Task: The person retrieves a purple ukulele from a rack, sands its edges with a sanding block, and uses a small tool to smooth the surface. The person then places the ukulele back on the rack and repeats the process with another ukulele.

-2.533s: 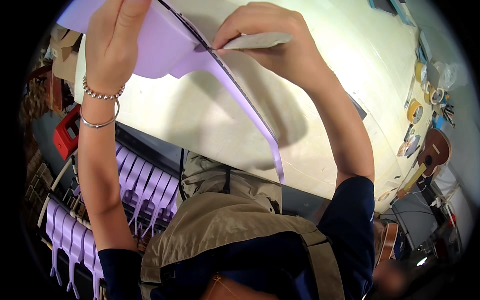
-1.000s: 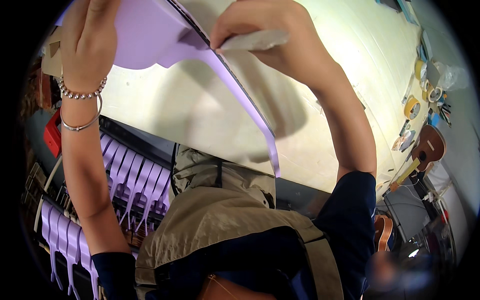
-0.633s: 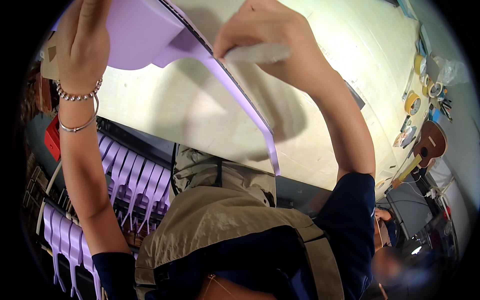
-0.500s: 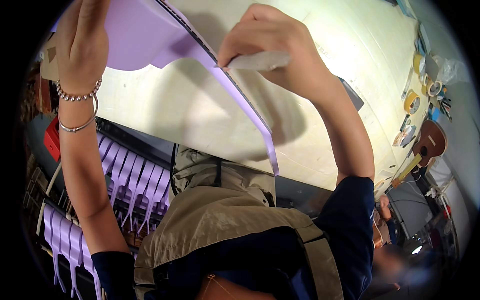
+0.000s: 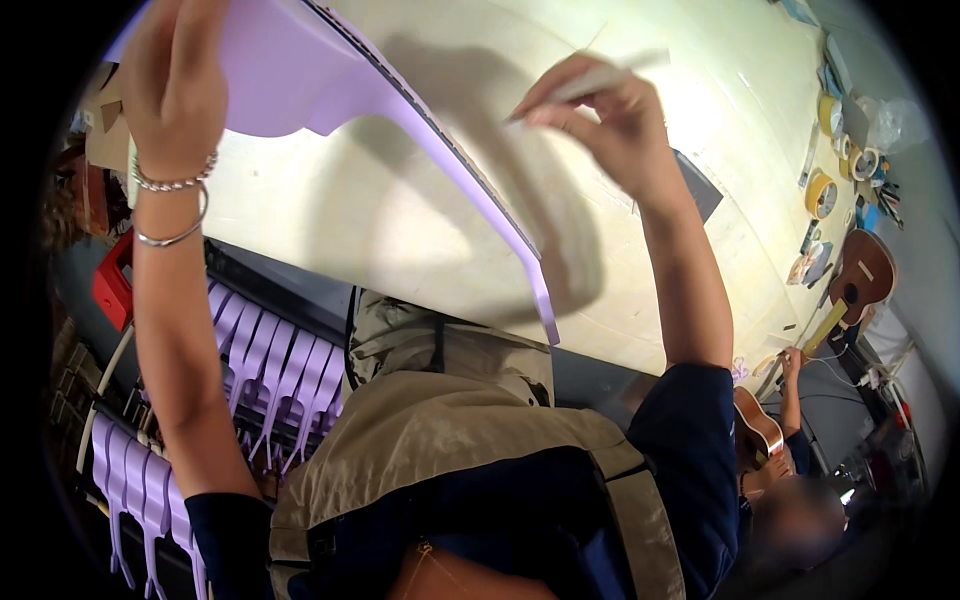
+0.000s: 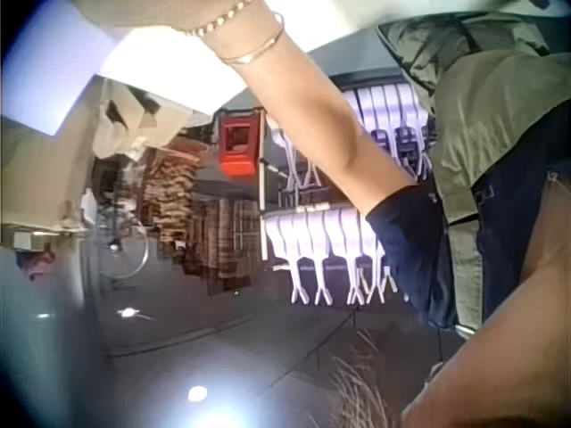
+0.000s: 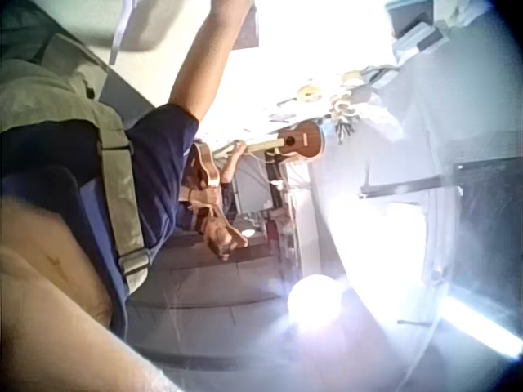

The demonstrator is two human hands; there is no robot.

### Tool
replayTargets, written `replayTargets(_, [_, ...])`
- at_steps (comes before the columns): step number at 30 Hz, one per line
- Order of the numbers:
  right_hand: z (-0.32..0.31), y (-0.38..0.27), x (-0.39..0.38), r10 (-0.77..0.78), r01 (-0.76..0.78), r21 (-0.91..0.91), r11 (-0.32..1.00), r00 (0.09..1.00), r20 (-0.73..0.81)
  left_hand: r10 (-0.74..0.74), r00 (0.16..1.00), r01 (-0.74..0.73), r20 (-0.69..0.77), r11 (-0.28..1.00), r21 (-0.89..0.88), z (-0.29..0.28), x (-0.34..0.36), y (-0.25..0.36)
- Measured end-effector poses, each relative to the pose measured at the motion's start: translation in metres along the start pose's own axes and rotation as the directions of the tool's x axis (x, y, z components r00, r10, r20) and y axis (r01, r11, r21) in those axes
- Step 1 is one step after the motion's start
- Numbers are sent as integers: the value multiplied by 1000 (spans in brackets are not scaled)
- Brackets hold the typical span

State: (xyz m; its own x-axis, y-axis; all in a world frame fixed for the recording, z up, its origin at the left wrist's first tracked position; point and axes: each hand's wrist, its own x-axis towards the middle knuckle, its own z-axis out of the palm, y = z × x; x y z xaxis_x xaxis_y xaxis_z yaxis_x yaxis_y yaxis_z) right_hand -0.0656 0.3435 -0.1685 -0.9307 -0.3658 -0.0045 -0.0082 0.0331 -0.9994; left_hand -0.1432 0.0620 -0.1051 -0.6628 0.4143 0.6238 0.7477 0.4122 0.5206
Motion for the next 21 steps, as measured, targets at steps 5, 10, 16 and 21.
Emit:
replayTargets(5, [-22,5,-14,534,-620,-124,775,747,-397,95,995,-94,-30,995,22,13,-63,67])
replayTargets(10, [-9,13,-49,370,-629,-381,677,739,-563,-817,523,749,241,306,-587,78,-116,99])
replayTargets(16, [-20,20,-47,-154,-98,-915,392,973,-170,-910,205,418,361,-252,-873,104,-66,83])
replayTargets(21, [-27,17,-50,-201,-103,-928,359,962,-184,-970,48,300,237,-212,-930,114,-54,79])
